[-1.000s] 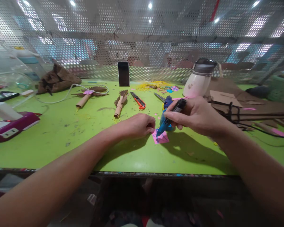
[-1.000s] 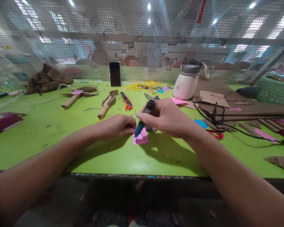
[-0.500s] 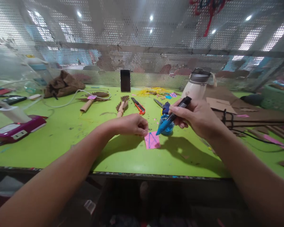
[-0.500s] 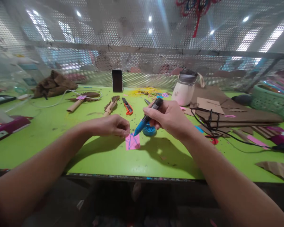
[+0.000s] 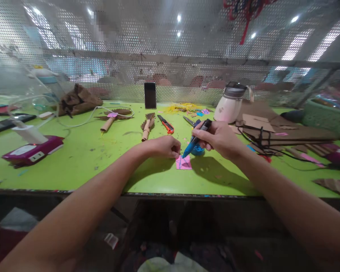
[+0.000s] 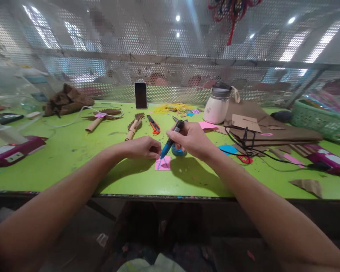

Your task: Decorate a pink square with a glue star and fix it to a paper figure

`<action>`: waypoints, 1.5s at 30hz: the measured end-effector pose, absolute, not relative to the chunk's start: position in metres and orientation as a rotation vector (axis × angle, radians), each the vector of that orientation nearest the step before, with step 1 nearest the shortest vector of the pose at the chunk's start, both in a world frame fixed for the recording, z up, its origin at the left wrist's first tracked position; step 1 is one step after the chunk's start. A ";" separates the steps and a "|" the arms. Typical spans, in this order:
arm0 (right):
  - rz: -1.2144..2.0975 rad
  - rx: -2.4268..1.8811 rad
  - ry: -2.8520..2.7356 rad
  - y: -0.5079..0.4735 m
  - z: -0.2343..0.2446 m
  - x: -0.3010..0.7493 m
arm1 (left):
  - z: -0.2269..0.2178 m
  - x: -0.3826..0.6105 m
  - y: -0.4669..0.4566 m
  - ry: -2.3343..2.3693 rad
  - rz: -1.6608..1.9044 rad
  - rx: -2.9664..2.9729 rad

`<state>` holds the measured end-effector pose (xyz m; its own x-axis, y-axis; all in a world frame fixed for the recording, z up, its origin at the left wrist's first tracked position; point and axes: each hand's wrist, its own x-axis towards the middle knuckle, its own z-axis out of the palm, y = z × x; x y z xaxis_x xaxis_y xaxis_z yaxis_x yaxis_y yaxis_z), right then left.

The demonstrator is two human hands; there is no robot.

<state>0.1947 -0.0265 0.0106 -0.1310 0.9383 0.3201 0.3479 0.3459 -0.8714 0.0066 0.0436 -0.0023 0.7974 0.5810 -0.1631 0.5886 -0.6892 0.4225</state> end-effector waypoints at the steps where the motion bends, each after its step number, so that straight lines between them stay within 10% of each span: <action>1: 0.785 -1.176 -1.683 -0.028 0.012 0.194 | -0.002 0.007 0.043 0.875 -0.025 2.529; 45: 0.904 -1.075 -1.262 -0.056 -0.041 0.203 | -0.023 -0.013 0.003 0.912 0.433 2.721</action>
